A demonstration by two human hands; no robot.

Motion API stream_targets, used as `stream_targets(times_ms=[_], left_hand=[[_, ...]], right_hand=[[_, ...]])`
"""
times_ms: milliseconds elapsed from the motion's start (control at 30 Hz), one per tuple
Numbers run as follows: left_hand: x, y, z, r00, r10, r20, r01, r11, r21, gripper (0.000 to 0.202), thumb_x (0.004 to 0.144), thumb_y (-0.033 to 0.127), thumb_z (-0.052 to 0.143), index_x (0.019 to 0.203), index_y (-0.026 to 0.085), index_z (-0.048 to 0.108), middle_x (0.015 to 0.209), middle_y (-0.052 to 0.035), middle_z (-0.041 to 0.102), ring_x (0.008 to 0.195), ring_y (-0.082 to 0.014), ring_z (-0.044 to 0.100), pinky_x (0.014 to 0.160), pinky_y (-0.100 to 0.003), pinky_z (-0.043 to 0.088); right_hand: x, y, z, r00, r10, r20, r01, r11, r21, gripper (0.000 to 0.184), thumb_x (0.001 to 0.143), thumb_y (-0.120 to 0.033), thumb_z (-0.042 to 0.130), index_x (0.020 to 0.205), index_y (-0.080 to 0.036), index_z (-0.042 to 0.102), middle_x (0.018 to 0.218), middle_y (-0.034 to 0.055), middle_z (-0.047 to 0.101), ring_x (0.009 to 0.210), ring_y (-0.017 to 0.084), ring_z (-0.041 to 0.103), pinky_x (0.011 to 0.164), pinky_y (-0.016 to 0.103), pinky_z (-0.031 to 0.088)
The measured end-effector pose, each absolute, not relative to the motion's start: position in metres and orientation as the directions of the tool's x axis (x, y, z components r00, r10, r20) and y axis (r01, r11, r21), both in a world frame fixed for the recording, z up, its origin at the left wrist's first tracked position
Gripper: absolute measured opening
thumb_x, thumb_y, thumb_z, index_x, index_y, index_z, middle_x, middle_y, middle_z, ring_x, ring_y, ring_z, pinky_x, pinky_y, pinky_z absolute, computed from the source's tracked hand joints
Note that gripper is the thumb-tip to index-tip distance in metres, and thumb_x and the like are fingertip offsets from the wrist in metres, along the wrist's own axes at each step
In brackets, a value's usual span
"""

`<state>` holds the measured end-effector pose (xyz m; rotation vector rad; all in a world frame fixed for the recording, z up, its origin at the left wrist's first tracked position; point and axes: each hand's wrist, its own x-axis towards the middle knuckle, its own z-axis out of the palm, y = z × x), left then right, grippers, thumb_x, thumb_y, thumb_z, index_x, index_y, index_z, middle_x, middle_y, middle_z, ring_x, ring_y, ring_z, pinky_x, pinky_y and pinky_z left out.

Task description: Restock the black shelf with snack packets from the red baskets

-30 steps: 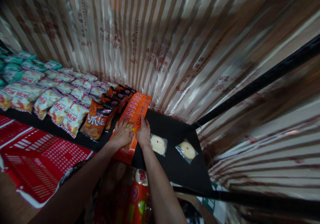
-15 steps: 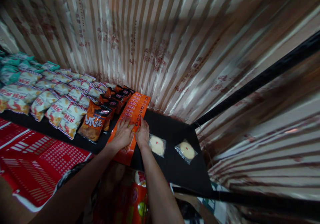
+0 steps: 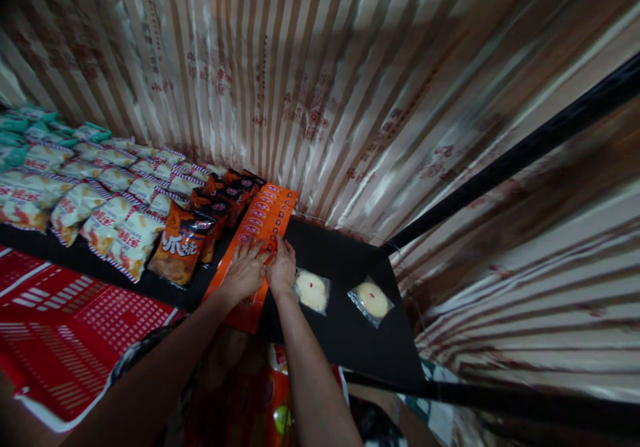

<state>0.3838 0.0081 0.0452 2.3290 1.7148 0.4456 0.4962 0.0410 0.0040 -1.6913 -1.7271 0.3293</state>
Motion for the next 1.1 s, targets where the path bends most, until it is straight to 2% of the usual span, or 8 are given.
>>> stream_targets(times_ms=[233,500,833,1100], left_hand=[[0.3841,0.0073,0.0462,0.266,0.955,0.131,0.895,-0.295,0.334,0.037,0.086,0.026,0.040,0.119,0.019,0.055,0.139,-0.0078,0.042,0.134,-0.0310,0.023,0.108,-0.051,0.017],[0.3852,0.0079,0.0477,0.274,0.955,0.111,0.896,-0.295,0.332,0.038,0.085,0.025,0.041,0.120,0.018,0.054,0.140,-0.0089,0.040,0.134,-0.0323,0.021,0.108,-0.052,0.015],[0.3846,0.0082,0.0441,0.273,0.954,0.127,0.893,-0.300,0.335,0.038,0.084,0.024,0.042,0.119,0.020,0.054,0.139,-0.0087,0.041,0.133,-0.0327,0.023,0.108,-0.052,0.015],[0.3857,0.0083,0.0453,0.266,0.957,0.114,0.896,-0.289,0.336,0.040,0.083,0.021,0.041,0.121,0.020,0.051,0.139,-0.0083,0.040,0.133,-0.0311,0.024,0.108,-0.052,0.016]], right_hand=[[0.4964,0.0399,0.0031,0.106,0.947,0.304,0.755,0.122,-0.645,0.048,0.081,-0.013,0.039,0.126,-0.022,0.050,0.117,0.0047,0.060,0.113,0.020,0.045,0.097,0.034,0.040],[0.4963,0.0374,0.0078,0.103,0.953,0.283,0.763,0.107,-0.637,0.046,0.081,-0.016,0.040,0.126,-0.017,0.050,0.114,0.0089,0.060,0.110,0.021,0.046,0.094,0.034,0.041],[0.4966,0.0376,0.0057,0.099,0.942,0.321,0.756,0.139,-0.640,0.048,0.083,-0.017,0.036,0.130,-0.019,0.045,0.124,0.0072,0.054,0.117,0.021,0.041,0.097,0.037,0.040],[0.4959,0.0387,0.0080,0.110,0.944,0.310,0.759,0.122,-0.640,0.048,0.084,-0.018,0.033,0.131,-0.013,0.043,0.126,0.0111,0.052,0.119,0.021,0.040,0.099,0.037,0.038]])
